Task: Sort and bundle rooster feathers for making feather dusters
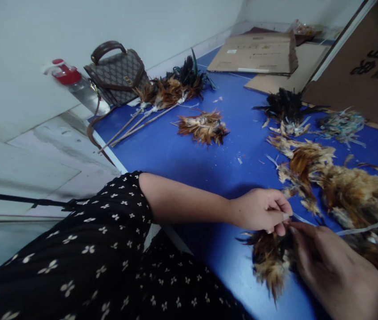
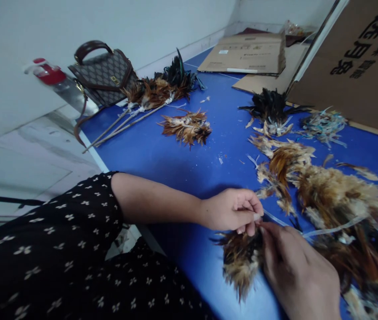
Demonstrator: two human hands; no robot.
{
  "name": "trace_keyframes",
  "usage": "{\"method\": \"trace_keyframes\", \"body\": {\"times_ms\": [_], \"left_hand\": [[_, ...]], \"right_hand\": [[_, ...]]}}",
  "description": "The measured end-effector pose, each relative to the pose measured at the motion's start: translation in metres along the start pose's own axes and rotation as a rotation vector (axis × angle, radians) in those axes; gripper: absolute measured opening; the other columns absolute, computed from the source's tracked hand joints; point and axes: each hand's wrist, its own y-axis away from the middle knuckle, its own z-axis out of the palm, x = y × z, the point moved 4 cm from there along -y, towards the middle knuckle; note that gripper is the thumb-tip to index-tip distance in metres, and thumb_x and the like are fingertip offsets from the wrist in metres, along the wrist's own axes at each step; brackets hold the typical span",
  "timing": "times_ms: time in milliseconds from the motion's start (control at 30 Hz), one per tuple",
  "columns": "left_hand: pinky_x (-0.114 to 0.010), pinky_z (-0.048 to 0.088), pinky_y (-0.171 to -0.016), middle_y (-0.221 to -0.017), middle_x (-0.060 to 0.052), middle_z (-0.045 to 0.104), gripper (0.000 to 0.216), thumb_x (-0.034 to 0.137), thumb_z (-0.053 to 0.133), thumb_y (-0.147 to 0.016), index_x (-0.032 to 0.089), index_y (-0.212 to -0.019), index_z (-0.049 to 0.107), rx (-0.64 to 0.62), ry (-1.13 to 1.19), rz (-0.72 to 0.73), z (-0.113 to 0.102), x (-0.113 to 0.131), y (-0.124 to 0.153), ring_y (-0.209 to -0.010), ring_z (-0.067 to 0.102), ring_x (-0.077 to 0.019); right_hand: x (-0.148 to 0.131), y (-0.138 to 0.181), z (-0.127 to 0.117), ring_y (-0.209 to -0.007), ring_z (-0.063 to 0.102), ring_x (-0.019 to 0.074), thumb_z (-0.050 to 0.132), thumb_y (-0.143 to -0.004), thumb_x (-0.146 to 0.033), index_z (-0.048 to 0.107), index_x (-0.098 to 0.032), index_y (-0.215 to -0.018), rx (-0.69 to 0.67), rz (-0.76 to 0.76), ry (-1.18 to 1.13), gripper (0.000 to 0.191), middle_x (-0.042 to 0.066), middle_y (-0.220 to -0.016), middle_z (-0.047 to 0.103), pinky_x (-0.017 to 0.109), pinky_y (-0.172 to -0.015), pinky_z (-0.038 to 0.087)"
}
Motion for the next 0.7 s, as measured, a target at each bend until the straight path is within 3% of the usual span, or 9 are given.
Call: {"method": "trace_keyframes", "body": {"times_ms": [167, 267, 367, 467, 567, 700], "left_hand": [[-0.022, 0.053, -0.062, -0.071, 0.005, 0.071, 0.022, 0.008, 0.076, -0.099, 0.020, -0.107, 0.060, 0.101, -0.022, 0.032, -0.003, 0.004, 0.007, -0.055, 0.061, -0.0062], [-0.023, 0.053, -0.065, -0.079, 0.004, 0.070, 0.023, 0.015, 0.086, -0.092, 0.018, -0.107, 0.068, 0.157, -0.204, 0.171, -0.007, 0.013, 0.012, -0.062, 0.060, -0.0064], [-0.028, 0.061, -0.082, -0.094, -0.002, 0.073, 0.022, 0.022, 0.096, -0.085, 0.017, -0.097, 0.079, 0.094, -0.482, 0.406, -0.006, 0.023, 0.014, -0.076, 0.064, -0.0097], [-0.033, 0.064, -0.102, -0.094, -0.007, 0.075, 0.013, 0.024, 0.093, -0.090, 0.017, -0.089, 0.082, -0.026, -0.685, 0.553, -0.002, 0.022, 0.012, -0.095, 0.072, -0.0180], [-0.036, 0.064, -0.109, -0.098, -0.011, 0.077, 0.013, 0.024, 0.085, -0.098, 0.017, -0.088, 0.081, -0.039, -0.768, 0.585, -0.001, 0.017, 0.011, -0.108, 0.076, -0.0231], [-0.038, 0.066, -0.107, -0.111, -0.015, 0.079, 0.010, 0.026, 0.079, -0.100, 0.016, -0.101, 0.077, 0.053, -0.765, 0.562, -0.003, 0.016, 0.016, -0.110, 0.077, -0.0234]], "right_hand": [[0.006, 0.005, 0.004, -0.066, 0.080, 0.0201, 0.073, -0.117, -0.034, 0.077, -0.021, -0.116, 0.017, 0.046, 0.062, 0.013, 0.005, -0.093, 0.085, 0.033, -0.059, 0.053], [0.012, 0.009, 0.005, -0.057, 0.074, 0.0187, 0.073, -0.116, -0.038, 0.079, -0.021, -0.119, 0.013, 0.129, 0.038, 0.018, 0.002, -0.083, 0.080, 0.033, -0.054, 0.048], [0.015, 0.010, 0.005, -0.055, 0.074, 0.0174, 0.072, -0.116, -0.044, 0.081, -0.022, -0.118, 0.019, 0.186, -0.011, 0.024, 0.001, -0.082, 0.081, 0.030, -0.053, 0.051], [0.019, 0.013, 0.005, -0.056, 0.077, 0.0167, 0.072, -0.114, -0.048, 0.083, -0.023, -0.115, 0.017, 0.287, -0.061, 0.027, 0.000, -0.082, 0.083, 0.026, -0.052, 0.053], [0.022, 0.016, 0.006, -0.059, 0.079, 0.0168, 0.074, -0.112, -0.051, 0.083, -0.026, -0.116, -0.003, 0.374, -0.139, 0.027, -0.001, -0.085, 0.086, 0.023, -0.053, 0.058], [0.022, 0.017, 0.007, -0.061, 0.081, 0.0181, 0.078, -0.111, -0.052, 0.084, -0.028, -0.119, -0.018, 0.404, -0.202, 0.026, -0.001, -0.089, 0.088, 0.023, -0.057, 0.062]]}}
